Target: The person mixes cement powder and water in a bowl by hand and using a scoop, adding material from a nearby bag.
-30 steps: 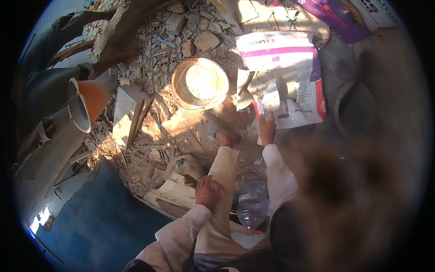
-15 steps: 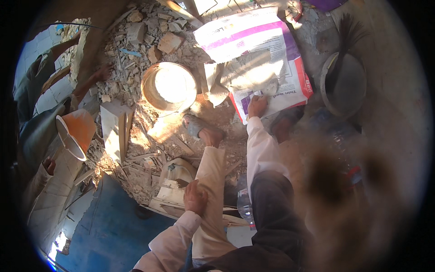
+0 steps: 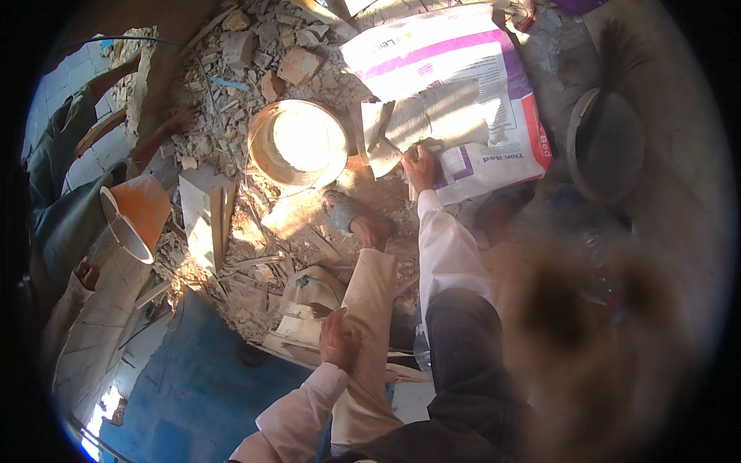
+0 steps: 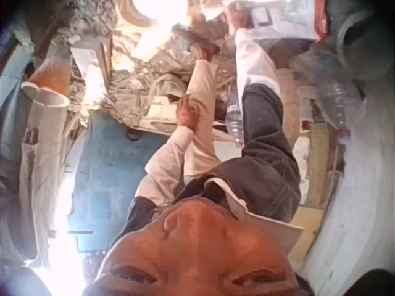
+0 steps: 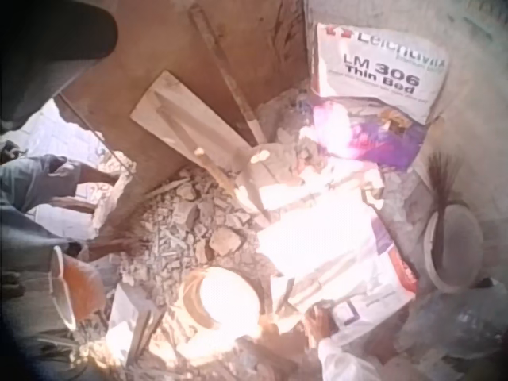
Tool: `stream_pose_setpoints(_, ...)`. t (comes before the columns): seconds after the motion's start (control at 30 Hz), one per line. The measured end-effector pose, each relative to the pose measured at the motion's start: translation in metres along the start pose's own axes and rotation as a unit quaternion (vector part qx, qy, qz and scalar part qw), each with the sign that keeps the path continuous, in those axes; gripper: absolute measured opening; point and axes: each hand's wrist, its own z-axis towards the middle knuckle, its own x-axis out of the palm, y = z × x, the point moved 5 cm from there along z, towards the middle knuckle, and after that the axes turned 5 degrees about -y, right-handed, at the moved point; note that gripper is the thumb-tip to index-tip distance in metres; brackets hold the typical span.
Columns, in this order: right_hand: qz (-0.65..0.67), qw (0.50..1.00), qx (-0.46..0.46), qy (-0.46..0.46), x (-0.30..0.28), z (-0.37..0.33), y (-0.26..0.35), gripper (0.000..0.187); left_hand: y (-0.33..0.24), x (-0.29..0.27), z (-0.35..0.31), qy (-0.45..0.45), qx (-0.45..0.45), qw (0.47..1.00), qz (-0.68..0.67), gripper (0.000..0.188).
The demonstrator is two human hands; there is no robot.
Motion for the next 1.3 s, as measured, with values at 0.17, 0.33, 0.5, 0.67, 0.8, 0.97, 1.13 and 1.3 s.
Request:
stream_pose_setpoints(0.17,-0.01,0.989,0.097,0.111,-0.007,-0.015,0.02,0.076,0.009,-0.011,-0.001,-0.009,-0.008,1.0,0.008,0.053)
stream_pose_setpoints(0.33,0.063,0.976,0.136,0.16,-0.048,-0.012,0.027,0.07,0.004,-0.015,-0.001,-0.012,0.017,1.0,-0.016,0.053)
stream_pose_setpoints(0.5,-0.024,0.99,-0.001,0.137,-0.088,-0.018,0.053,0.033,0.009,-0.015,0.003,-0.026,0.044,0.998,-0.028,0.052)
stream_pose_setpoints(0.67,-0.029,0.983,-0.027,0.178,-0.092,-0.077,0.159,0.03,0.023,-0.031,0.005,-0.019,0.018,0.999,-0.031,0.052)
stream_pose_setpoints(0.8,-0.103,0.965,-0.036,0.238,-0.048,-0.098,0.167,0.058,0.02,-0.038,0.011,-0.01,0.025,0.998,-0.05,0.052)
stream_pose_setpoints(0.97,-0.039,0.926,0.176,0.332,0.038,-0.116,0.217,0.048,0.036,-0.049,0.012,-0.005,-0.001,0.999,-0.053,0.052)
stream_pose_setpoints(1.13,-0.168,0.947,-0.095,0.257,0.077,-0.103,0.228,0.033,0.032,-0.046,0.015,-0.002,0.017,0.998,-0.066,0.054)
stream_pose_setpoints(1.3,-0.185,0.926,-0.111,0.311,0.123,-0.124,0.245,0.036,0.053,-0.056,0.013,-0.005,-0.005,0.998,-0.058,0.056)
